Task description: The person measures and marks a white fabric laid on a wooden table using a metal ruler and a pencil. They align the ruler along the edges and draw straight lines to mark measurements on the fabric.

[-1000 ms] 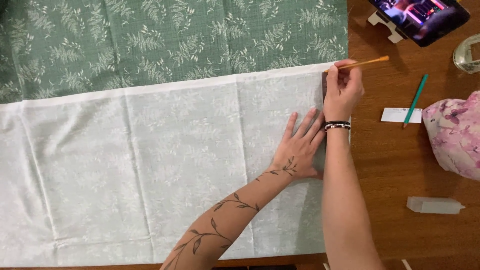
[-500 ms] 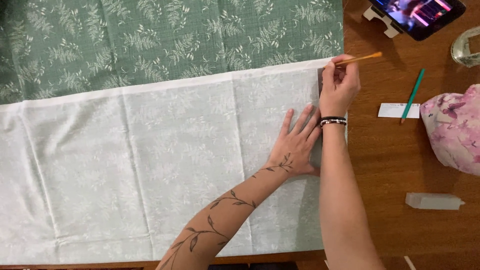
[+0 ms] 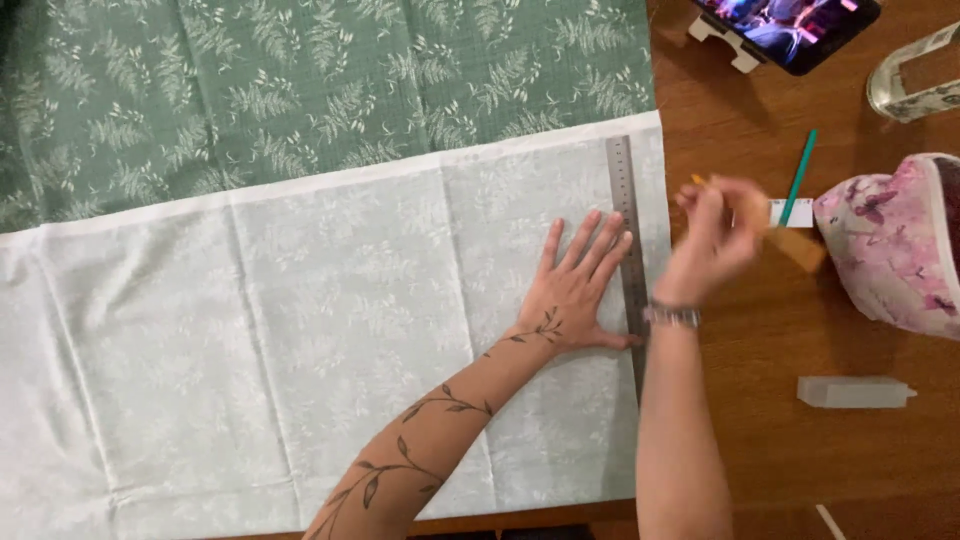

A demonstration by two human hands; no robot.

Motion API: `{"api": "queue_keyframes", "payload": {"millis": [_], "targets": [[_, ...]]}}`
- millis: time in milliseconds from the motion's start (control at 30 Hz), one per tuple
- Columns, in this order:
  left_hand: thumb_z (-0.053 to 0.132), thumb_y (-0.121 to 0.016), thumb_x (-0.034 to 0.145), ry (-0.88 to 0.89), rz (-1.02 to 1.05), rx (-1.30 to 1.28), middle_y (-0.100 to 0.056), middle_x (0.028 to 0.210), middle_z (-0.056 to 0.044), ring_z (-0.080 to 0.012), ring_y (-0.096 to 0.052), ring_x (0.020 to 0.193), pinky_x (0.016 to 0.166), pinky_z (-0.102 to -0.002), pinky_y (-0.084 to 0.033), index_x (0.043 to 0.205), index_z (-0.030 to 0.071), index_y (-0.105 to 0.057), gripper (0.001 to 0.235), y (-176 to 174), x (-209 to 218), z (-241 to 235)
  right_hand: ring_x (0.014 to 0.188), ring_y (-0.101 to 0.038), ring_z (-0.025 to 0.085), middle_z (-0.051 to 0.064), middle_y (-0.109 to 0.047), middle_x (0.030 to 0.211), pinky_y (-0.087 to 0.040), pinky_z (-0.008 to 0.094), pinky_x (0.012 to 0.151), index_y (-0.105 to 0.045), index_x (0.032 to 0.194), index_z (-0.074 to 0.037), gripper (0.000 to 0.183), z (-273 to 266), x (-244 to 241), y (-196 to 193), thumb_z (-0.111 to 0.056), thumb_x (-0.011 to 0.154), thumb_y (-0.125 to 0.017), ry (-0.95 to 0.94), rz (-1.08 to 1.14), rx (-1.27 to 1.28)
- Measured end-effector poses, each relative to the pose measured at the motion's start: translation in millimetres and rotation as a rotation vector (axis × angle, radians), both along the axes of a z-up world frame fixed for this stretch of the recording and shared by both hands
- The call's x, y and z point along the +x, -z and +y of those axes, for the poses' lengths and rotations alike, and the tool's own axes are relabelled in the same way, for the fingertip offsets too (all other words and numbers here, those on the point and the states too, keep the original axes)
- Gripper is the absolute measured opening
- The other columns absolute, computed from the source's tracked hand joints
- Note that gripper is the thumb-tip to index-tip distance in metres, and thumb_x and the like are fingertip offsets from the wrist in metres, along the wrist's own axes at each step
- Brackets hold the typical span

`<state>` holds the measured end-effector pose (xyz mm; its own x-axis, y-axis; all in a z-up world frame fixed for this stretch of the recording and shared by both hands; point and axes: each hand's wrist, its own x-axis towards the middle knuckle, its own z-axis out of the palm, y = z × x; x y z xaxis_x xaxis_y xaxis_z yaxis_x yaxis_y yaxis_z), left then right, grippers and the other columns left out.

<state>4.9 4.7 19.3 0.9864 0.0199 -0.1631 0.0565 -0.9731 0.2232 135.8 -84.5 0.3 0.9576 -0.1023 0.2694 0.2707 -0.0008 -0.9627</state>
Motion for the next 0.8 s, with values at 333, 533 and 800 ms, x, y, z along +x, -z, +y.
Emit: {"api": "queue_keyframes", "payload": {"millis": [333, 533, 800], "targets": [[0.099, -0.042, 0.066, 0.058, -0.249, -0.098, -0.025, 0.165, -0.014, -0.0319, -0.019, 0.155, 0.124, -0.065, -0.007, 0.157, 0.011, -0.036, 0.126, 14, -5, 4, 0.098, -0.064, 0.034, 0.023, -0.063, 0.107, -0.054, 0.043, 0.084, -0.058, 0.103, 0.004, 0.029, -173, -217, -17, -0.019, 0.109, -0.043, -0.127, 0.003, -0.887], [0.098, -0.045, 0.069, 0.062, -0.215, -0.050, -0.026, 0.165, -0.012, -0.0308, -0.018, 0.155, 0.123, -0.065, -0.009, 0.158, 0.011, -0.034, 0.124, 18, -5, 1, 0.108, -0.061, 0.032, 0.025, -0.058, 0.116, -0.057, 0.039, 0.094, -0.062, 0.108, 0.006, 0.008, -174, -226, -35, 0.005, 0.102, -0.055, -0.091, 0.096, -0.768], [0.092, -0.053, 0.078, 0.050, -0.195, -0.053, -0.020, 0.167, -0.013, -0.0289, -0.017, 0.156, 0.125, -0.063, -0.007, 0.159, 0.007, -0.028, 0.120, 17, -3, 2, 0.091, -0.062, 0.028, 0.023, -0.052, 0.126, -0.059, 0.037, 0.081, -0.058, 0.110, 0.012, 0.034, -152, -208, -47, -0.016, 0.108, -0.038, -0.026, 0.079, -0.534]]}}
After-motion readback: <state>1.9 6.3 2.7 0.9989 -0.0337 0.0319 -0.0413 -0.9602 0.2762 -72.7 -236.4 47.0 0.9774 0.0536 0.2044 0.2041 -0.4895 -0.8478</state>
